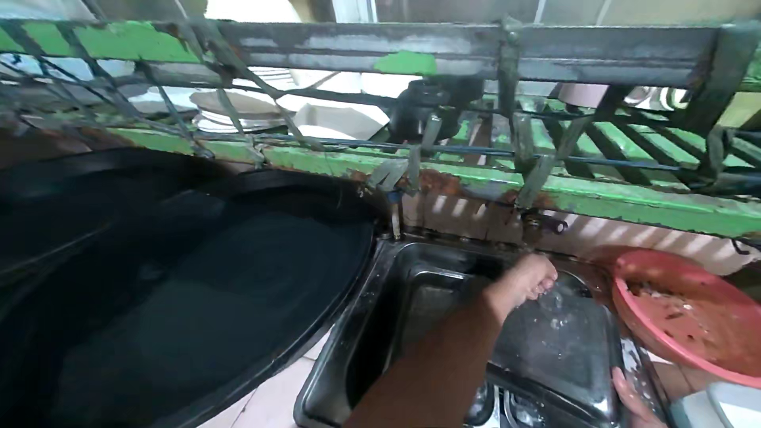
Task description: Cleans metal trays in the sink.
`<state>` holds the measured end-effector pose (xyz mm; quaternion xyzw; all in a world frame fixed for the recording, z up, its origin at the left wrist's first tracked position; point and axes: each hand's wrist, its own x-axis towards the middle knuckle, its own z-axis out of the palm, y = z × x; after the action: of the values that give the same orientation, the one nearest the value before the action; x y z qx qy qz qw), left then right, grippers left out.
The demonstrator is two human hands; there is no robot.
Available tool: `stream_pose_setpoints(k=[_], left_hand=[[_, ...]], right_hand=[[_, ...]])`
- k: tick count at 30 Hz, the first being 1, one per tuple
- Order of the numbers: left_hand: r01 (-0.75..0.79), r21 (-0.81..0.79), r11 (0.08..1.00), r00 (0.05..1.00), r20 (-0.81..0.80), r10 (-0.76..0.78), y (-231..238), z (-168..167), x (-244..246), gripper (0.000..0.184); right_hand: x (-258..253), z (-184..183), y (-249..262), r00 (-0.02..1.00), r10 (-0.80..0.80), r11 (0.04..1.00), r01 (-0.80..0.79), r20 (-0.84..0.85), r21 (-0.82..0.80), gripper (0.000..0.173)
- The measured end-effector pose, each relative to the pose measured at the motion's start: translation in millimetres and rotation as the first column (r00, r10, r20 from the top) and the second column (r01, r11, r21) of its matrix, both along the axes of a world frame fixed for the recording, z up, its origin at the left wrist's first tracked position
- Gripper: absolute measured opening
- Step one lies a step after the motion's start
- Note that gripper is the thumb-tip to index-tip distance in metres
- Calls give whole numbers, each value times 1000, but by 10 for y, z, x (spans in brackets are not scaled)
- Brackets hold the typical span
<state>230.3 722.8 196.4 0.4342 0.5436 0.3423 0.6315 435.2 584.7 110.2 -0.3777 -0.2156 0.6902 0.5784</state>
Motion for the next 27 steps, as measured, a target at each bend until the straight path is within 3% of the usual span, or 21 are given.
stream_pose_setpoints(k=[2, 4, 5, 8, 11, 12, 14, 15, 16, 18, 20, 22, 25, 27], left_hand=[[79, -87, 993, 986, 151, -65, 59, 2, -95, 15], [80, -85, 993, 978, 198, -62, 61, 46, -159, 4], [59, -76, 995, 979, 200, -42, 49, 66, -173, 8], [-33, -31, 999, 995, 96, 36, -17, 28, -94, 7], [1, 100, 995, 1000, -22, 1, -355, 39, 207, 34], [91, 193, 977, 994, -83, -76, -510, -2, 316, 35], [342, 417, 842, 911, -369, -187, -712, -223, 449, 35], [459, 440, 771, 817, -551, -172, -749, -333, 448, 39], [503, 418, 756, 738, -664, -123, -756, -413, 399, 45], [413, 321, 852, 673, -738, -49, -648, -556, 121, 57], [208, 252, 945, 642, -764, 62, -532, -802, -312, 64], [-7, 258, 966, 711, -678, 186, -526, -1038, -697, 64], [-176, 16, 984, 868, -470, 163, -701, -732, -1044, 60], [-308, 1, 951, 857, -435, 278, -738, -597, -1161, 57]], right_hand=[[72, 7, -17, 1000, -11, 1000, 11, 0, -7, 25], [99, 15, -24, 1000, -14, 1000, 14, -12, 0, 25], [97, 5, -27, 1000, -17, 1000, 17, -26, 4, 24], [37, -24, -30, 999, -7, 1000, 7, -47, 0, 22], [-118, -4, -7, 997, 4, 1000, -5, -82, -20, 23], [-169, 12, 13, 995, 14, 1000, -16, -94, -26, 25], [-253, 52, 63, 996, 52, 999, -52, -74, 6, 27], [-255, 13, 73, 995, 52, 998, -51, -81, 21, 28], [-267, 21, 58, 998, 43, 999, -41, -52, 27, 27], [-260, 77, 5, 1000, -9, 1000, 9, -13, 10, 25], [-191, 155, -45, 999, -48, 999, 48, -11, -9, 24], [-116, 307, -90, 998, -31, 998, 34, 51, -52, 32], [22, 54, -43, 1000, -1, 990, 5, 29, -140, 37], [46, -376, 60, 997, 9, 973, 9, 77, -231, 31]])
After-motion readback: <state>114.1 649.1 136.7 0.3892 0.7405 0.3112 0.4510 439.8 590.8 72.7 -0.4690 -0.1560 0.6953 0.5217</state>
